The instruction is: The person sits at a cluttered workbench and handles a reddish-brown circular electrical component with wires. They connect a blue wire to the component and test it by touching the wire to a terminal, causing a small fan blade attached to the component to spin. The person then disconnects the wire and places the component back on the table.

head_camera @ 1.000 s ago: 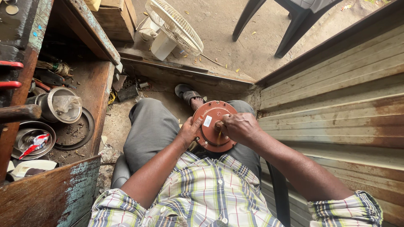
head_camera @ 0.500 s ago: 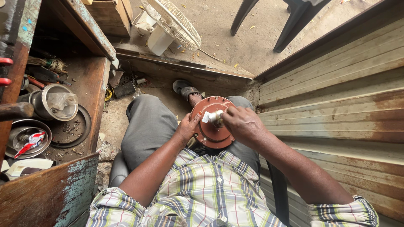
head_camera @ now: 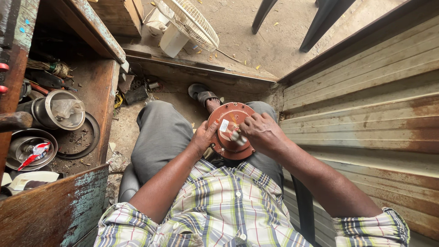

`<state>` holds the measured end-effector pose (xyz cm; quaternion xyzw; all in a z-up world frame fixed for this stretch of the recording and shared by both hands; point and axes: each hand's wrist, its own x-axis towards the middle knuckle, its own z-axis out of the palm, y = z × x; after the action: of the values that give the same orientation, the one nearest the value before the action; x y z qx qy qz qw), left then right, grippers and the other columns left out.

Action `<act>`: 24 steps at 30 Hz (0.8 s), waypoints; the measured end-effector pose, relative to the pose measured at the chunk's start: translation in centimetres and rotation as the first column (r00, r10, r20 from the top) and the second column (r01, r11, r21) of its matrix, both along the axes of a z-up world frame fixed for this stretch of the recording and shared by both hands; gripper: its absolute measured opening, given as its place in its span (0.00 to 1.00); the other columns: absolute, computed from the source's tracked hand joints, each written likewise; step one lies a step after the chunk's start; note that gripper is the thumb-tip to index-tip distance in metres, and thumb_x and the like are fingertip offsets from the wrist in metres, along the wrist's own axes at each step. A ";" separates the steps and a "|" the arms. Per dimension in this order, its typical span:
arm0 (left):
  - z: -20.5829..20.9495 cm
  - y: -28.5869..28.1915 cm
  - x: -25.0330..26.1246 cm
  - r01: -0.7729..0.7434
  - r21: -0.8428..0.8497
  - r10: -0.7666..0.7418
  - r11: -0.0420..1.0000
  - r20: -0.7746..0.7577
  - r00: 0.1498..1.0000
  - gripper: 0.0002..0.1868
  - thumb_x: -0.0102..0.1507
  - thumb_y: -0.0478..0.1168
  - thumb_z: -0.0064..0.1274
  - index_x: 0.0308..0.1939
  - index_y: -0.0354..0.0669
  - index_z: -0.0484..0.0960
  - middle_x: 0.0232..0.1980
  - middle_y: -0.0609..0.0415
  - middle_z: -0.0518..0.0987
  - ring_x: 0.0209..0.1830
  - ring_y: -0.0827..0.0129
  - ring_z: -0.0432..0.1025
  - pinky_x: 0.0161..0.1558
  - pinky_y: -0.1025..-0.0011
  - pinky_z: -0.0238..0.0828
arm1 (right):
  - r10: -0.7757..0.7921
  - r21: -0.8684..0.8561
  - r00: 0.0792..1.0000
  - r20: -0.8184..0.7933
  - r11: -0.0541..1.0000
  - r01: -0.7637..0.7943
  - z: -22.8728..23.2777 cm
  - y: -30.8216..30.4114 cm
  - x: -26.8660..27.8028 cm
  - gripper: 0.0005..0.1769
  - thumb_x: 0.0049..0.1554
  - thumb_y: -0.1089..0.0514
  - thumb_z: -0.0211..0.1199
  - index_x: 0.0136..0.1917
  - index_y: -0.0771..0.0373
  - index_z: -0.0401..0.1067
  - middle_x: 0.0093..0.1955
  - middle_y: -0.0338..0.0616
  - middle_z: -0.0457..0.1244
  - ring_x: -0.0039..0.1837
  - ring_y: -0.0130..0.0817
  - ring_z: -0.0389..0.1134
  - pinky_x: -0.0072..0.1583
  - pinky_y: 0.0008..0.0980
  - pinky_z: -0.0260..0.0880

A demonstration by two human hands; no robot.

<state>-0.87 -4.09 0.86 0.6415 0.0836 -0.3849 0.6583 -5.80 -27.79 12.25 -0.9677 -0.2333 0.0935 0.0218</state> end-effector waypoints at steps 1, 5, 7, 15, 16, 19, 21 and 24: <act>0.0 0.0 0.0 0.000 -0.001 0.000 1.000 -0.002 1.000 0.38 0.64 0.65 0.50 0.61 0.34 0.71 0.53 0.46 0.80 0.51 0.70 0.77 0.54 0.71 0.76 | 0.000 -0.038 1.000 0.000 0.999 0.000 0.0 0.1 0.1 0.09 0.53 0.58 0.63 0.49 0.55 0.74 0.47 0.38 0.65 0.54 0.35 0.66 0.53 0.37 0.63; -0.2 -0.1 0.2 0.001 0.043 0.000 0.999 -0.024 1.000 0.39 0.64 0.66 0.49 0.63 0.35 0.69 0.53 0.46 0.80 0.52 0.70 0.77 0.55 0.72 0.76 | -0.092 0.027 0.995 -0.045 0.995 0.094 0.8 1.0 0.8 0.16 0.61 0.45 0.58 0.42 0.57 0.76 0.42 0.41 0.66 0.48 0.37 0.67 0.49 0.41 0.63; -0.2 0.0 0.1 0.001 0.024 -0.001 1.000 -0.005 1.000 0.39 0.64 0.66 0.49 0.63 0.33 0.70 0.53 0.45 0.80 0.52 0.69 0.76 0.55 0.72 0.76 | -0.149 0.067 0.985 -0.091 0.986 0.155 1.4 1.4 1.0 0.23 0.64 0.40 0.54 0.38 0.56 0.76 0.38 0.41 0.66 0.46 0.37 0.68 0.49 0.43 0.65; -0.1 -0.1 0.2 -0.001 0.033 0.001 0.999 -0.008 1.000 0.38 0.64 0.65 0.49 0.62 0.34 0.70 0.53 0.46 0.80 0.51 0.70 0.77 0.54 0.72 0.77 | -0.266 0.140 0.963 0.049 0.956 0.257 1.4 1.3 -0.6 0.25 0.60 0.35 0.59 0.36 0.57 0.74 0.33 0.42 0.67 0.39 0.39 0.70 0.44 0.43 0.69; -0.2 -0.1 0.2 -0.003 0.029 0.003 1.000 -0.008 1.000 0.38 0.64 0.64 0.49 0.62 0.33 0.70 0.52 0.46 0.81 0.50 0.70 0.78 0.53 0.71 0.77 | -0.267 0.211 0.952 0.148 0.949 0.233 1.3 1.1 -0.9 0.24 0.57 0.37 0.63 0.34 0.57 0.74 0.34 0.42 0.67 0.39 0.39 0.70 0.43 0.43 0.69; -0.6 -0.1 0.0 -0.019 0.004 0.019 1.000 0.020 1.000 0.38 0.64 0.64 0.51 0.62 0.33 0.71 0.53 0.47 0.81 0.50 0.71 0.77 0.52 0.73 0.77 | -0.398 0.382 0.901 0.170 0.870 0.312 1.4 0.5 -1.9 0.22 0.55 0.39 0.69 0.35 0.60 0.73 0.35 0.44 0.66 0.39 0.40 0.70 0.42 0.43 0.70; -0.9 -0.1 -0.1 -0.034 -0.028 0.034 0.999 0.013 0.999 0.37 0.64 0.63 0.52 0.62 0.33 0.71 0.53 0.47 0.81 0.50 0.71 0.78 0.51 0.72 0.77 | -0.490 0.485 0.867 0.095 0.783 0.389 1.2 0.2 -2.7 0.19 0.56 0.42 0.69 0.40 0.61 0.74 0.37 0.44 0.66 0.39 0.41 0.69 0.42 0.42 0.69; -1.4 -0.2 -0.2 -0.058 -0.081 0.060 0.995 0.023 0.998 0.36 0.64 0.61 0.53 0.62 0.33 0.72 0.53 0.48 0.81 0.49 0.72 0.77 0.50 0.72 0.77 | -0.613 0.641 0.790 -0.014 0.601 0.477 -0.2 0.1 -4.5 0.17 0.59 0.46 0.66 0.44 0.62 0.74 0.39 0.45 0.66 0.40 0.40 0.69 0.43 0.40 0.70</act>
<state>-1.05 -4.25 -0.58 0.6165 0.0787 -0.3603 0.6956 -10.32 -27.69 12.00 -0.9340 0.0568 -0.1001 0.3383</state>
